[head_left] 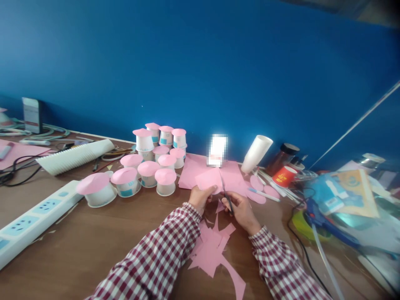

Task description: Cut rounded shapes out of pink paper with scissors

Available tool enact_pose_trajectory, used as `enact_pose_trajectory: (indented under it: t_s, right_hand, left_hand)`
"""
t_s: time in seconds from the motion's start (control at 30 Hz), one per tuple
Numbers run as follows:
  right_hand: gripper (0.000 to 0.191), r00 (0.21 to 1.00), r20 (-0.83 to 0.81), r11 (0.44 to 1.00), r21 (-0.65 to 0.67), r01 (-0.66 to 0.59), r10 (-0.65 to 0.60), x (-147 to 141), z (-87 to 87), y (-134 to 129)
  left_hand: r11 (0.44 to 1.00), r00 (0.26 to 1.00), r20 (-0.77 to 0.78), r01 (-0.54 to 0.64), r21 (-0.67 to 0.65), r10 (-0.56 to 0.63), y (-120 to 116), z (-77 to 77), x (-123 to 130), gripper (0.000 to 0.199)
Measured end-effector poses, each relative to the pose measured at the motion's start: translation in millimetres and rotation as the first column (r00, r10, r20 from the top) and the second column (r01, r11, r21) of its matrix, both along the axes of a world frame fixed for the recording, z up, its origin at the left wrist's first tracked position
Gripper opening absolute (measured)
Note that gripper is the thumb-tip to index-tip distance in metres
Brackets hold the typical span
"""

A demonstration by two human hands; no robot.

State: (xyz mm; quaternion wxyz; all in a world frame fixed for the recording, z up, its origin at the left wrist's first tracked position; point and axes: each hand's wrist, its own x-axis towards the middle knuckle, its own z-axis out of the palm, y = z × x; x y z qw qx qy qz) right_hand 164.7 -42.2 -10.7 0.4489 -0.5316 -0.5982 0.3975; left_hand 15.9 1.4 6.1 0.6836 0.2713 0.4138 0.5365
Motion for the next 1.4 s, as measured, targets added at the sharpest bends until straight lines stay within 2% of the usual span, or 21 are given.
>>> enact_pose_trajectory:
  t_s: [0.27,0.63,0.83,1.4]
  right_hand:
    - [0.040,1.000,-0.008,1.000,-0.017,0.004,-0.004,0.4,-0.8,0.0]
    - [0.037,1.000,-0.027,1.000,-0.016,-0.008,0.008,-0.1,-0.8,0.6]
    - [0.035,1.000,-0.008,1.000,-0.004,-0.029,0.029,0.4,0.9,0.2]
    - [0.039,1.000,-0.003,1.000,-0.009,-0.008,0.008,2.5,-1.3,0.5]
  left_hand:
    - [1.000,0.999,-0.035,0.017,-0.009,-0.017,0.7,-0.4,-1.2,0.027]
    - [0.998,0.990,-0.128,0.055,0.014,-0.053,3.2,-2.9,-4.0,0.027]
    - [0.996,0.992,-0.112,0.069,0.061,-0.062,3.2,-5.4,-3.7,0.029]
    - [0.998,0.992,-0.124,0.046,0.050,-0.039,4.3,-9.3,-2.7,0.029]
